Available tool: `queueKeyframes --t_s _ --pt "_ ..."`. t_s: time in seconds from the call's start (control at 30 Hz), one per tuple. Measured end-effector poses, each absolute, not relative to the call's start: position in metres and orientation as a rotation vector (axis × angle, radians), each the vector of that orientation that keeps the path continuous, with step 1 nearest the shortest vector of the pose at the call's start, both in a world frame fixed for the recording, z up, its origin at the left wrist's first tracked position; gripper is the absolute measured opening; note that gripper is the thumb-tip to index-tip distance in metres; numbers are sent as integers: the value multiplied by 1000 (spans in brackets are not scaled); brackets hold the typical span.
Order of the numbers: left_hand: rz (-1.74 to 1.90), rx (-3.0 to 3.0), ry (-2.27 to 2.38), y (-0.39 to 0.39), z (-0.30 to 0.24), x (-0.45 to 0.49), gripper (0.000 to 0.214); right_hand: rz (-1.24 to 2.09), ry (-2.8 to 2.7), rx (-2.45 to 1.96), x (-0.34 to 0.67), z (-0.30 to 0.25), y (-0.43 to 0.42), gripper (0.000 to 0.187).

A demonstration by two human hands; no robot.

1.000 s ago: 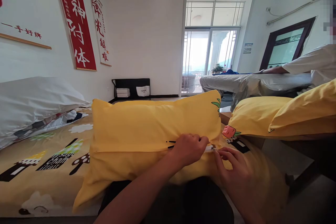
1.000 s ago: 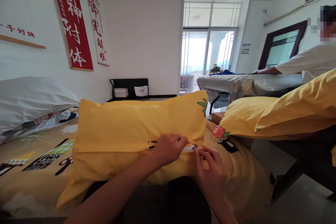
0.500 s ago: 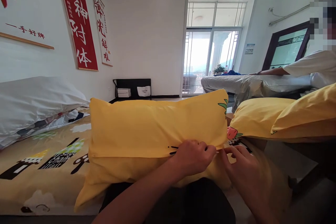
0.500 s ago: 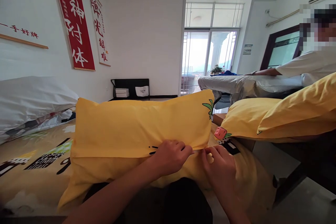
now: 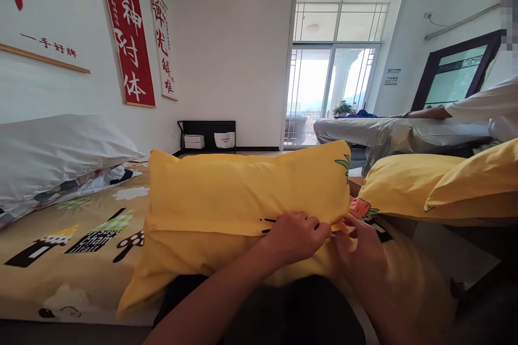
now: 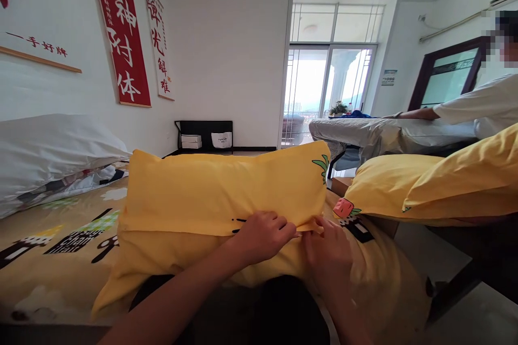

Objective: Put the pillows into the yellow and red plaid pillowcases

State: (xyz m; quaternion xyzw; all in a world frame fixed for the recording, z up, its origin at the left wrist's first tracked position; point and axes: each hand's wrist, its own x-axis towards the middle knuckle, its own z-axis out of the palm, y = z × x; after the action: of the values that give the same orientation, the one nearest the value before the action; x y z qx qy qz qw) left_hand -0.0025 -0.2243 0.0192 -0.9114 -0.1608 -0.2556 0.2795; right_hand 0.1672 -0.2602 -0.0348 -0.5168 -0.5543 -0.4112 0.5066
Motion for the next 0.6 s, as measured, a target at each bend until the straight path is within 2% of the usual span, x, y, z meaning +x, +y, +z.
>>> queueKeyframes --t_s 0.13,0.23,0.33,0.43,0.5,0.6 --pt "-691 -2414 -440 -210 20 -7 26 -929 -1530 -1128 171 -47 -221 27" --pt "-690 -2403 -620 -187 23 -27 30 -812 -1660 -1258 188 -65 -196 30" --pt "-729 -2322 -1072 -147 15 -74 38 -485 -1805 -1560 213 -90 -178 41" --pt "-577 -2328 -1759 -110 -7 -140 51 -65 -1844 -1743 234 -112 -168 52" --pt "-512 -2347 -1884 -98 -23 -180 54 111 -1855 -1748 241 -117 -167 58" --pt "-481 -2312 -1995 -97 -33 -226 57 163 -1918 -1789 243 -107 -171 61"
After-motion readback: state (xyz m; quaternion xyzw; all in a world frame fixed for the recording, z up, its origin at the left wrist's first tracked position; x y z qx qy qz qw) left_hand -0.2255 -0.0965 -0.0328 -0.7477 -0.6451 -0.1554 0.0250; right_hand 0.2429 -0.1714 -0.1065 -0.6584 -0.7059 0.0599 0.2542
